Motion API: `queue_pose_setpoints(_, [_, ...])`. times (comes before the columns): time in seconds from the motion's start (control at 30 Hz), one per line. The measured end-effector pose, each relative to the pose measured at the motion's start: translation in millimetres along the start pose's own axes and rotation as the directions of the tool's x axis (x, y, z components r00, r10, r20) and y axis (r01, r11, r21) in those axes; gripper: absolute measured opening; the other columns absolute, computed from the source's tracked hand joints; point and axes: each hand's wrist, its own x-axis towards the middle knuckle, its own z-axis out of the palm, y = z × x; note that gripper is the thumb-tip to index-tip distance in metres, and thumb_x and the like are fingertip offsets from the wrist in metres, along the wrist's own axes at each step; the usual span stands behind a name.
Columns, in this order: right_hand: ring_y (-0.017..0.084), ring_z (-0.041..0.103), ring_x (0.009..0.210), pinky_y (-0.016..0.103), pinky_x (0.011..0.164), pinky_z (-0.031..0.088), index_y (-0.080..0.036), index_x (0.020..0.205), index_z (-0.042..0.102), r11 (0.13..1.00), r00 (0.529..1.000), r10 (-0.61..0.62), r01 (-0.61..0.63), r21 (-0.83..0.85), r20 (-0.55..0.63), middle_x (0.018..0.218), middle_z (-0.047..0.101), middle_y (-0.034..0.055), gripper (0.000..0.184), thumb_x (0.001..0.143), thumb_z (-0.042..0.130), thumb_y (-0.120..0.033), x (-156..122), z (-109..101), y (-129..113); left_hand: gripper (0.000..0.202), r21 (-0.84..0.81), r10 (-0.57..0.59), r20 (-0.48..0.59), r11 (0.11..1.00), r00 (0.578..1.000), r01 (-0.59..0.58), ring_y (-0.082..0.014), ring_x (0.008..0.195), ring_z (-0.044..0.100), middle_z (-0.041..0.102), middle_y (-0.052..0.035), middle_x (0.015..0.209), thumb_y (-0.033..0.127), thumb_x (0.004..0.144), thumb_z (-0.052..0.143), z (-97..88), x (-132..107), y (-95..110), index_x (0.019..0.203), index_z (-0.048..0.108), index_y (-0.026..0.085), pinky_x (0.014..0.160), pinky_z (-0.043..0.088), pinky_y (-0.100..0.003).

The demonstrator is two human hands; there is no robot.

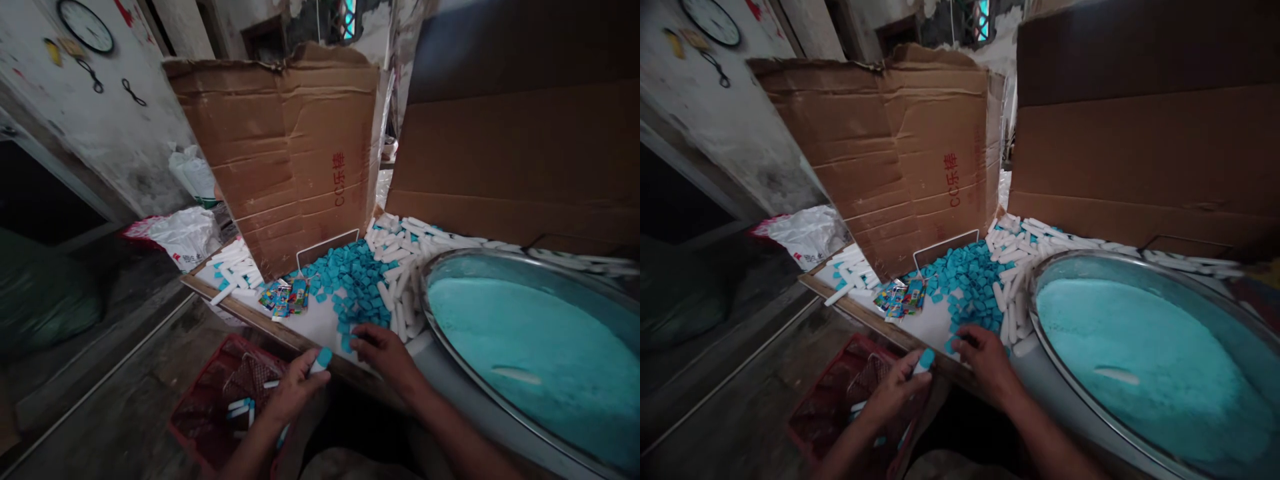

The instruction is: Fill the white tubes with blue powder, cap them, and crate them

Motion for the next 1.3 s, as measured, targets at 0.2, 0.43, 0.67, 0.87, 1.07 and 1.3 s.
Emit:
queue_pose_setpoints(0.2, [0.008,0.042,0.044,0.021,0.044,0.032,-0.018,0.067,0.053,0.984,0.991,0.078,-0.094,0.150,0.105,0.052,0.048,-0.0057,0.018,0.066,0.057,-0.036,-20.1,-4.2,9.4,0.023,0.182,-0.014,0.239,0.983,0.971,-0.031,-0.0168,0.072,0.048,0.056,-0.0003,0.073,0.033,0.073,0.055,11.3,-0.1,6.3,0.086,0.062,0.014,0.068,0.036,-0.024])
queue_pose_setpoints(0.43, [0.007,0.041,0.035,0.019,0.036,0.029,-0.018,0.062,0.054,0.980,0.952,0.172,-0.191,0.051,0.253,0.045,0.050,-0.0071,0.010,0.063,0.054,-0.028,-28.6,-11.9,5.8,0.024,0.455,-0.085,0.270,0.889,0.959,-0.050,-0.0207,0.080,0.054,0.062,-0.0022,0.082,0.025,0.065,0.061,27.6,5.6,14.8,0.087,0.062,0.017,0.072,0.039,-0.025])
queue_pose_setpoints(0.67, [0.006,0.038,0.035,0.017,0.036,0.027,-0.018,0.059,0.051,0.975,0.955,0.190,-0.210,0.067,0.229,0.041,0.045,-0.0089,0.003,0.061,0.053,-0.019,-35.6,2.1,13.7,0.020,0.619,-0.136,0.264,0.783,0.955,-0.059,-0.0213,0.077,0.059,0.066,-0.0028,0.083,0.019,0.064,0.059,40.0,9.4,10.0,0.084,0.063,0.018,0.067,0.040,-0.025])
queue_pose_setpoints(0.87, [0.007,0.044,0.045,0.017,0.043,0.034,-0.017,0.071,0.057,0.988,0.954,0.148,-0.154,0.003,0.262,0.056,0.053,-0.0064,0.011,0.061,0.056,-0.015,-48.0,16.1,21.5,0.016,0.605,-0.163,0.130,0.794,0.978,0.052,-0.0216,0.075,0.060,0.068,-0.0018,0.077,0.022,0.064,0.060,-2.1,-19.8,-0.8,0.079,0.065,0.020,0.067,0.041,-0.025])
queue_pose_setpoints(1.07, [0.017,0.057,0.068,0.027,0.064,0.042,-0.019,0.075,0.062,0.919,1.000,0.024,-0.029,-0.394,-0.018,0.071,0.063,0.0017,0.016,0.073,0.046,-0.016,-60.8,-46.5,34.8,0.037,0.709,-0.129,-0.152,0.676,0.980,0.199,-0.0315,0.099,0.056,0.068,-0.0060,0.096,0.028,0.050,0.069,-83.4,-30.4,-2.8,0.087,0.067,0.022,0.084,0.041,-0.033])
queue_pose_setpoints(1.3, [0.021,0.058,0.084,0.029,0.072,0.042,-0.015,0.093,0.063,0.483,0.986,0.017,-0.155,-0.862,-0.168,0.098,0.061,0.0122,0.028,0.079,0.039,-0.008,-40.5,-62.3,36.2,0.024,0.596,0.107,0.115,0.788,0.988,-0.155,-0.0218,0.080,0.060,0.066,-0.0072,0.089,0.030,0.068,0.058,25.5,30.5,30.9,0.088,0.066,0.018,0.076,0.044,-0.029])
